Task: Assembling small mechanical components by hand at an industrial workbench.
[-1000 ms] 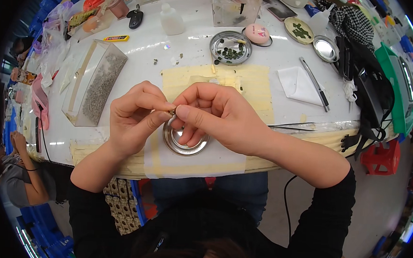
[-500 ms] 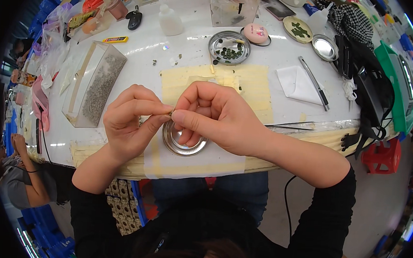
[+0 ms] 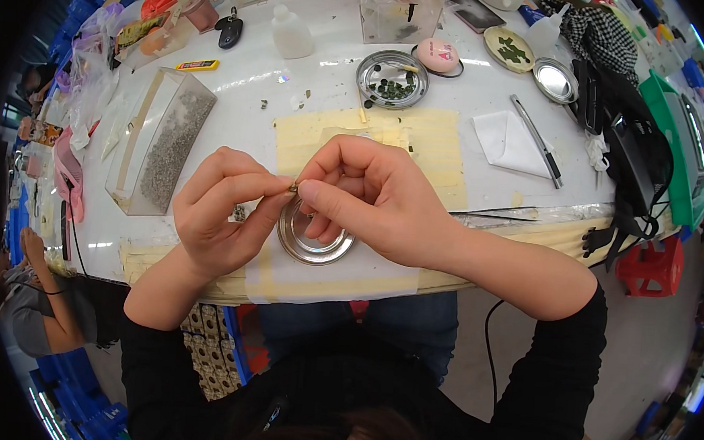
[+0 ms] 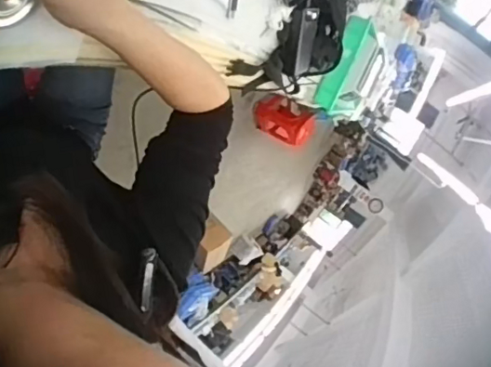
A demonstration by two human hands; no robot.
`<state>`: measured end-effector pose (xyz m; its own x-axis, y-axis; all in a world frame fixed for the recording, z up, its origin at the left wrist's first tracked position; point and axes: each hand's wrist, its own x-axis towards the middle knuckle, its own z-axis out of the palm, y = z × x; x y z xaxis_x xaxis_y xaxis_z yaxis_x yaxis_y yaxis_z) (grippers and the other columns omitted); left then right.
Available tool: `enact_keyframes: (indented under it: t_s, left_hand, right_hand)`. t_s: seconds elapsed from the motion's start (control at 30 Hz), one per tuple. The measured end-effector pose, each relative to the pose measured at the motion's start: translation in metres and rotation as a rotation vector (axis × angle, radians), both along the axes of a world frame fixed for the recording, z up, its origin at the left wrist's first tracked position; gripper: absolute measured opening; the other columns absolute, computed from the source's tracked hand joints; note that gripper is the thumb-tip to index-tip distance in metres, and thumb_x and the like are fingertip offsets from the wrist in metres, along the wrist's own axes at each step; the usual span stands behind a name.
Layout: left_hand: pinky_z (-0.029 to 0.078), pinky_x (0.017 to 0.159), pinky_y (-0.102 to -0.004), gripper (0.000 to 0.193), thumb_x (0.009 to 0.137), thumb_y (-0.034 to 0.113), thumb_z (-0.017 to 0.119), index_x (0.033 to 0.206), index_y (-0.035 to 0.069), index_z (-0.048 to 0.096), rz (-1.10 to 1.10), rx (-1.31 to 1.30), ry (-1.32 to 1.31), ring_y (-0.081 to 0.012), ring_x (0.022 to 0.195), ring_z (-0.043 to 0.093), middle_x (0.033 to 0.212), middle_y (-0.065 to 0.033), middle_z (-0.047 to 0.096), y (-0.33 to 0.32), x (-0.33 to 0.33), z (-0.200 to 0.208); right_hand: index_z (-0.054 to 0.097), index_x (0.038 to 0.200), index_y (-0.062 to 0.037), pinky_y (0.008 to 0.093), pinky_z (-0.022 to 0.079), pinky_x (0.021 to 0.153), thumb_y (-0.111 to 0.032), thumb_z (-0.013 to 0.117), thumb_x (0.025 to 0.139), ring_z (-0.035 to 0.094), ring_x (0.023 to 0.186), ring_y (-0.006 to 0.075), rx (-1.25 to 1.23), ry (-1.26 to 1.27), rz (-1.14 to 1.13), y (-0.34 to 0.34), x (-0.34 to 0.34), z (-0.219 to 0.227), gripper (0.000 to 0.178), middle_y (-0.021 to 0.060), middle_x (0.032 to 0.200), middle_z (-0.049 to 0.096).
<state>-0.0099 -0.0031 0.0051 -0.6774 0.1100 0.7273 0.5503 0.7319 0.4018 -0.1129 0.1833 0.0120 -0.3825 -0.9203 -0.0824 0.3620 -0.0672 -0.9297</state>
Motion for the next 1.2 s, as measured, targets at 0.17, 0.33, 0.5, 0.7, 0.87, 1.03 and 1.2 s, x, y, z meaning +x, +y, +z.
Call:
enact_keyframes:
  t_s: [0.17,0.33,0.5,0.7,0.87,1.03,1.2]
  left_hand:
    - [0.043,0.052,-0.0265,0.025,0.065,-0.007,0.076,0.087,0.001,0.068,0.033,-0.06,0.045,-0.0176,0.063,0.057,0.073,-0.0066,0.06,0.0016,-0.0007,0.0003]
    - [0.043,0.051,-0.0263,0.024,0.065,-0.008,0.076,0.086,0.0,0.068,0.065,-0.083,0.056,-0.0175,0.063,0.057,0.072,-0.0067,0.06,0.0032,-0.0003,-0.0018]
    - [0.043,0.052,-0.0263,0.025,0.065,-0.008,0.076,0.088,0.001,0.068,0.024,-0.044,0.026,-0.0173,0.063,0.057,0.073,-0.0069,0.06,0.0029,0.0011,-0.0007]
    - [0.044,0.053,-0.0269,0.026,0.063,-0.004,0.076,0.086,0.004,0.07,-0.007,0.058,-0.043,-0.0167,0.065,0.057,0.073,-0.0036,0.058,0.002,0.0013,-0.0005]
    - [0.043,0.054,-0.0253,0.022,0.07,-0.006,0.075,0.089,0.001,0.068,-0.114,0.097,-0.08,-0.0157,0.065,0.057,0.078,-0.0066,0.06,-0.0011,0.0007,-0.0002]
    - [0.043,0.055,-0.0254,0.022,0.07,-0.007,0.075,0.089,0.001,0.068,-0.061,0.114,-0.093,-0.016,0.066,0.057,0.077,-0.0068,0.06,-0.0016,0.0008,0.0009]
    - [0.043,0.055,-0.0256,0.023,0.069,-0.007,0.075,0.089,0.0,0.069,-0.042,0.035,-0.059,-0.0163,0.065,0.057,0.076,-0.0076,0.06,-0.0006,0.0004,0.0015]
  right_hand:
    - [0.056,0.098,0.0007,0.0212,0.054,0.066,-0.01,0.059,0.094,0.064,0.076,0.0079,-0.02,0.156,-0.09,0.0013,0.0057,-0.0037,0.012,0.0043,0.085,0.064]
    - [0.058,0.096,0.0016,0.0202,0.053,0.066,-0.007,0.06,0.093,0.064,0.075,0.0066,-0.035,0.423,-0.163,0.0011,0.0074,-0.0078,0.01,0.0043,0.085,0.065]
    - [0.057,0.098,0.0015,0.0208,0.053,0.066,-0.008,0.059,0.094,0.064,0.076,0.0071,0.012,0.251,-0.134,-0.0002,0.0088,-0.003,0.011,0.005,0.085,0.065]
    - [0.056,0.104,0.0001,0.0224,0.054,0.066,-0.013,0.055,0.097,0.063,0.074,0.0086,0.035,0.056,0.0,0.0,0.0033,-0.0011,0.015,0.0059,0.085,0.065]
    - [0.057,0.104,-0.0003,0.0228,0.054,0.066,-0.015,0.054,0.098,0.064,0.072,0.0095,0.041,-0.009,0.061,0.0004,-0.0006,-0.0023,0.016,0.0065,0.086,0.065]
    - [0.057,0.102,0.0001,0.0228,0.054,0.066,-0.015,0.055,0.097,0.064,0.072,0.009,0.038,-0.021,0.04,0.0003,-0.0005,-0.0006,0.016,0.0062,0.086,0.065]
    - [0.057,0.098,0.0007,0.0223,0.054,0.066,-0.014,0.058,0.096,0.063,0.072,0.0083,0.015,0.046,-0.007,0.0011,0.0012,-0.004,0.015,0.0051,0.084,0.064]
